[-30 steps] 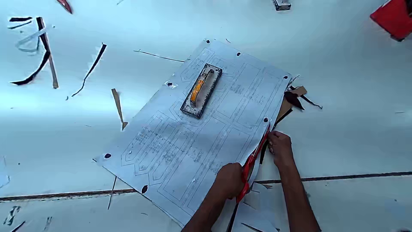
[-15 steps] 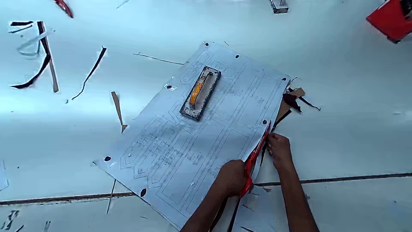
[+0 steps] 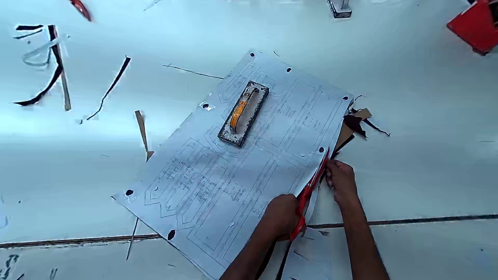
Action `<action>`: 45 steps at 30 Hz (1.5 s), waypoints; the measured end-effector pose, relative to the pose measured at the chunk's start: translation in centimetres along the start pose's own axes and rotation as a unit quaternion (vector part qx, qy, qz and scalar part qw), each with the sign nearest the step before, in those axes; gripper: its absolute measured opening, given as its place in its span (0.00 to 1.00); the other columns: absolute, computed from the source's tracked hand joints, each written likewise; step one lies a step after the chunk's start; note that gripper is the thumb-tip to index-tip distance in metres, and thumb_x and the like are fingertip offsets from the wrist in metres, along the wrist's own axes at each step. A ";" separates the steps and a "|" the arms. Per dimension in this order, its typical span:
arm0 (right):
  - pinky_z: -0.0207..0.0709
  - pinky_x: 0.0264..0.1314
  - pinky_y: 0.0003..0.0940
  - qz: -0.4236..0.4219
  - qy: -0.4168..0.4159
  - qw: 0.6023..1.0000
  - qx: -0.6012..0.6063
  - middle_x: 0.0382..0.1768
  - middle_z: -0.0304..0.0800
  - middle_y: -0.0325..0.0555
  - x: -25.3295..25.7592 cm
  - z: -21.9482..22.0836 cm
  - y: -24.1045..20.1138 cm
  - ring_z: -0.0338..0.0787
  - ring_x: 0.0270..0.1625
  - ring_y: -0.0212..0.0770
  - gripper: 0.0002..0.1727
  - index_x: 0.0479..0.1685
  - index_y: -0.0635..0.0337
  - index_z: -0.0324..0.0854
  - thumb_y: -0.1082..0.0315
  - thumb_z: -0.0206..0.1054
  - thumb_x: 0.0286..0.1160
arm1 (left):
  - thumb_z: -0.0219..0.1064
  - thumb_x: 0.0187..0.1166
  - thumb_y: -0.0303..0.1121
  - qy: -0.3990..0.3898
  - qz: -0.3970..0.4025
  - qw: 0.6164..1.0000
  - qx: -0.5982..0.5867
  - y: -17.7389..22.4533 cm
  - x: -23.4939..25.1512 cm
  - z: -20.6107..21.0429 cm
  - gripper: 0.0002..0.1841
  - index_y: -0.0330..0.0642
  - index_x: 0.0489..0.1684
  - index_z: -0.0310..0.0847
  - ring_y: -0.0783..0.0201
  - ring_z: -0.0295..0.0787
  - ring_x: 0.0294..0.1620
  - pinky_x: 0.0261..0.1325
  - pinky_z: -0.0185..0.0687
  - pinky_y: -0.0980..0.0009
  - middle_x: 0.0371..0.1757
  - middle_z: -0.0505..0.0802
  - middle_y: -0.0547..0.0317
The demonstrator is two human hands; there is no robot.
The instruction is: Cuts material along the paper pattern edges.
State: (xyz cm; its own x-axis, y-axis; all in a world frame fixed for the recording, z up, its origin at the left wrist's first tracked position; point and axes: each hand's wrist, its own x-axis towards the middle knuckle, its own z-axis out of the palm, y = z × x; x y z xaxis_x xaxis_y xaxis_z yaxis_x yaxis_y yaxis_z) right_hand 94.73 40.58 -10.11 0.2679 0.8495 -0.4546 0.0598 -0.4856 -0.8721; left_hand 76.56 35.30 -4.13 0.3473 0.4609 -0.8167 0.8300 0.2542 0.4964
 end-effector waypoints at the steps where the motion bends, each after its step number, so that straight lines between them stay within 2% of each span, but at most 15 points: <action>1: 0.56 0.13 0.19 -0.008 0.001 1.000 -0.001 0.13 0.67 0.31 0.4 -0.1 -0.2 0.62 0.11 0.24 0.14 0.32 0.58 0.78 0.66 0.57 0.91 | 0.76 0.72 0.35 -0.001 0.002 1.000 -0.001 0.0 0.0 0.0 0.15 0.31 0.45 0.83 0.44 0.87 0.50 0.55 0.80 0.43 0.45 0.89 0.40; 4: 0.55 0.14 0.19 -0.025 0.007 1.000 -0.011 0.14 0.68 0.30 1.2 -0.1 -0.6 0.61 0.12 0.23 0.13 0.33 0.58 0.78 0.66 0.57 0.90 | 0.75 0.73 0.36 -0.009 -0.001 1.000 -0.001 0.2 -0.3 -0.1 0.15 0.31 0.46 0.84 0.43 0.87 0.51 0.56 0.80 0.41 0.46 0.90 0.40; 12: 0.53 0.13 0.16 -0.001 0.015 1.000 0.020 0.14 0.68 0.28 1.4 -0.2 -1.1 0.61 0.11 0.21 0.13 0.32 0.55 0.79 0.68 0.58 0.90 | 0.69 0.79 0.34 -0.015 0.018 1.000 0.010 1.4 -0.8 -1.0 0.14 0.30 0.50 0.84 0.41 0.87 0.60 0.61 0.79 0.40 0.53 0.90 0.37; 21: 0.53 0.11 0.15 0.011 0.014 0.999 0.033 0.12 0.67 0.28 1.5 -0.3 -1.1 0.60 0.10 0.21 0.13 0.32 0.55 0.80 0.69 0.58 0.89 | 0.69 0.79 0.33 -0.013 0.019 1.000 0.013 1.5 -0.9 -1.5 0.12 0.30 0.49 0.84 0.41 0.87 0.59 0.60 0.79 0.40 0.53 0.90 0.38; 29: 0.52 0.09 0.15 0.006 0.008 1.000 0.028 0.11 0.66 0.27 1.2 -0.4 -0.9 0.58 0.09 0.20 0.13 0.31 0.55 0.80 0.69 0.58 0.89 | 0.69 0.80 0.34 -0.020 0.012 1.000 0.018 1.3 -0.9 -1.2 0.14 0.30 0.54 0.84 0.41 0.86 0.61 0.62 0.78 0.39 0.55 0.90 0.38; 33: 0.50 0.09 0.15 0.010 0.004 1.000 0.022 0.11 0.65 0.27 1.1 -0.4 -0.9 0.57 0.08 0.20 0.14 0.30 0.54 0.79 0.68 0.58 0.89 | 0.70 0.79 0.33 -0.007 0.008 1.000 0.017 1.2 -0.8 -1.0 0.12 0.32 0.50 0.85 0.42 0.87 0.58 0.60 0.79 0.39 0.52 0.91 0.39; 45: 0.51 0.10 0.17 0.000 -0.009 1.000 0.010 0.11 0.65 0.29 1.3 -0.5 -0.7 0.57 0.09 0.22 0.14 0.29 0.55 0.78 0.69 0.59 0.88 | 0.75 0.74 0.34 0.007 -0.005 1.000 0.007 0.7 0.1 -0.7 0.15 0.30 0.48 0.84 0.43 0.88 0.55 0.60 0.80 0.42 0.50 0.90 0.38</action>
State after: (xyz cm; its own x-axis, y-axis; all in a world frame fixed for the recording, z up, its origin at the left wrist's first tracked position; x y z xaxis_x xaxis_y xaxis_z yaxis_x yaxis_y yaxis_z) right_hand 95.55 41.95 -9.96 0.2513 0.8531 -0.4572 0.0402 -0.4812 -0.8757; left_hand 76.88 36.18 -3.65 0.3335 0.4706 -0.8169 0.8394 0.2462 0.4845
